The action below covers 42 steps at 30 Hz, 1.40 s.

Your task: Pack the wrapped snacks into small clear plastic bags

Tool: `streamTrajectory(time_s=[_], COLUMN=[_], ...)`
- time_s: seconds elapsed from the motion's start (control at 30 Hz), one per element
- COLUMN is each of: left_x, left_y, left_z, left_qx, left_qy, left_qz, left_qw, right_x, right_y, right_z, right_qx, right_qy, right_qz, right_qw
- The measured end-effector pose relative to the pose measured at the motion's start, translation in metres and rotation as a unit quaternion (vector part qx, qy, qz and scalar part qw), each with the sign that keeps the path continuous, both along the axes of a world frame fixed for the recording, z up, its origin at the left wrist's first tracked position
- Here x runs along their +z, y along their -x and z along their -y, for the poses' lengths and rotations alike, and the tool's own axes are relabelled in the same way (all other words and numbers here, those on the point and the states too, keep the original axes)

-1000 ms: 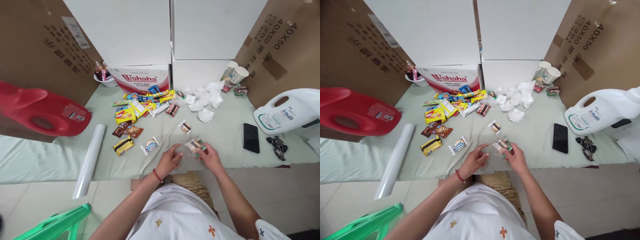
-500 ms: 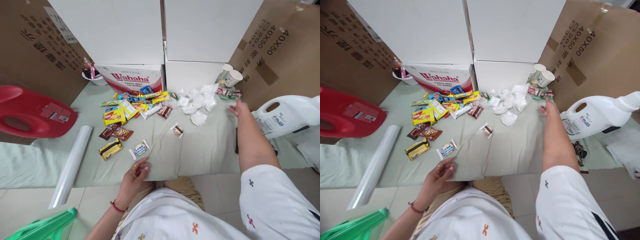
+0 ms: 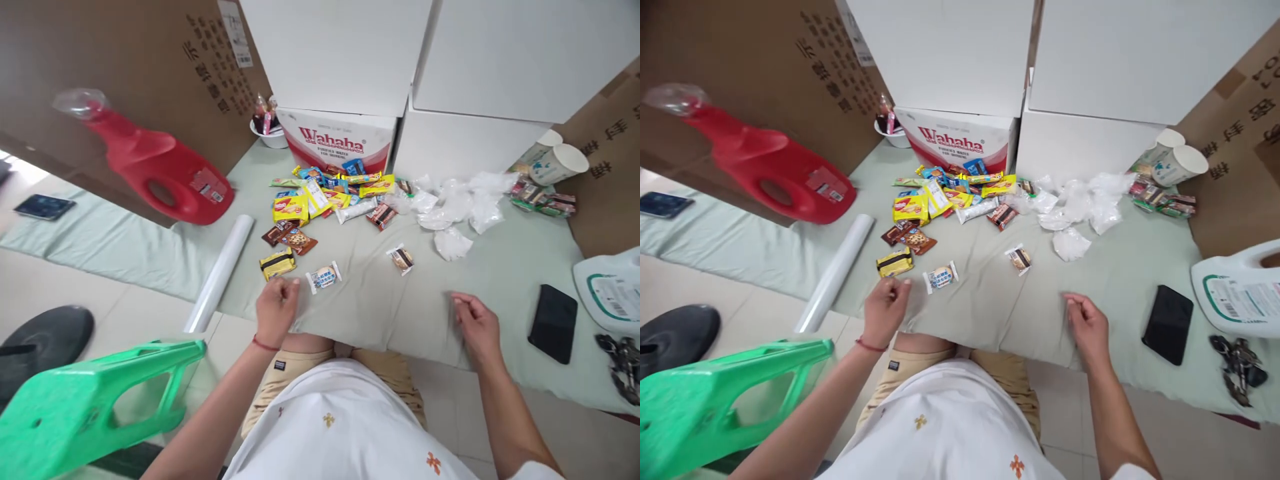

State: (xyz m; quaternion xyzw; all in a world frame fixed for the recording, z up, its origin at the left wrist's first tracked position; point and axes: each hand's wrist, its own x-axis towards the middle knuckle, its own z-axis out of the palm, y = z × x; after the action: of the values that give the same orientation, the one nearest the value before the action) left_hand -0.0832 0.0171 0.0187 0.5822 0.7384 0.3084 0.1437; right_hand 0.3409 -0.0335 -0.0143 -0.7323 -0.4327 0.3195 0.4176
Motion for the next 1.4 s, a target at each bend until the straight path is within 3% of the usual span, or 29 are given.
streamTrajectory(time_s=[0.1,0.2,0.33,0.5,0.6,0.67,0.77,0.9,1.03,1.1,1.17,1.23,1.27,1.4], left_x=[-0.011,-0.018,-0.021,-0.025,-0.03,-0.033,-0.032,-0.022,-0.019,-0.021,-0.022,-0.02,-0.018,-0.008], left_y=[-0.018,-0.029,-0.027,-0.04,-0.057,-0.061,-0.054,-0.039,-0.041,-0.045,-0.048,-0.048,-0.048,-0.045], left_z=[-0.02,-0.03,-0.031,-0.025,-0.021,-0.018,-0.011,0.0,0.003,0.002,0.003,0.003,0.003,0.004], left_qx=[-0.061,-0.128,-0.208,-0.338,-0.377,-0.377,-0.344,-0.286,-0.403,-0.423,-0.401,-0.376,-0.369,-0.369], left_qy=[0.019,0.071,0.065,0.047,0.035,0.026,-0.002,-0.088,-0.114,-0.121,-0.149,-0.179,-0.191,-0.214], left_qz=[-0.109,-0.179,-0.18,-0.128,-0.051,0.001,0.056,0.044,-0.013,-0.009,0.018,0.05,0.061,0.077], left_qw=[0.992,0.973,0.959,0.931,0.924,0.926,0.937,0.953,0.908,0.898,0.904,0.908,0.908,0.901], right_x=[-0.001,0.004,0.012,0.006,0.001,0.002,0.009,0.012,0.007,0.008,0.013,0.018,0.021,0.031], right_y=[0.027,0.038,0.048,0.082,0.099,0.104,0.114,0.145,0.154,0.13,0.091,0.044,0.022,-0.031], right_z=[0.027,0.025,-0.01,-0.077,-0.108,-0.118,-0.111,-0.077,-0.058,-0.063,-0.078,-0.099,-0.11,-0.141], right_qx=[-0.025,-0.023,0.05,0.135,0.134,0.155,0.224,0.332,0.394,0.347,0.209,0.04,-0.007,-0.033], right_qy=[-0.008,-0.02,-0.019,-0.011,0.004,-0.001,-0.056,-0.116,-0.088,-0.11,-0.143,-0.146,-0.121,-0.018], right_qz=[-0.006,0.01,0.128,0.294,0.324,0.293,0.227,0.23,0.214,0.19,0.221,0.297,0.323,0.291], right_qw=[1.0,1.0,0.99,0.946,0.937,0.944,0.946,0.907,0.89,0.912,0.942,0.943,0.939,0.956])
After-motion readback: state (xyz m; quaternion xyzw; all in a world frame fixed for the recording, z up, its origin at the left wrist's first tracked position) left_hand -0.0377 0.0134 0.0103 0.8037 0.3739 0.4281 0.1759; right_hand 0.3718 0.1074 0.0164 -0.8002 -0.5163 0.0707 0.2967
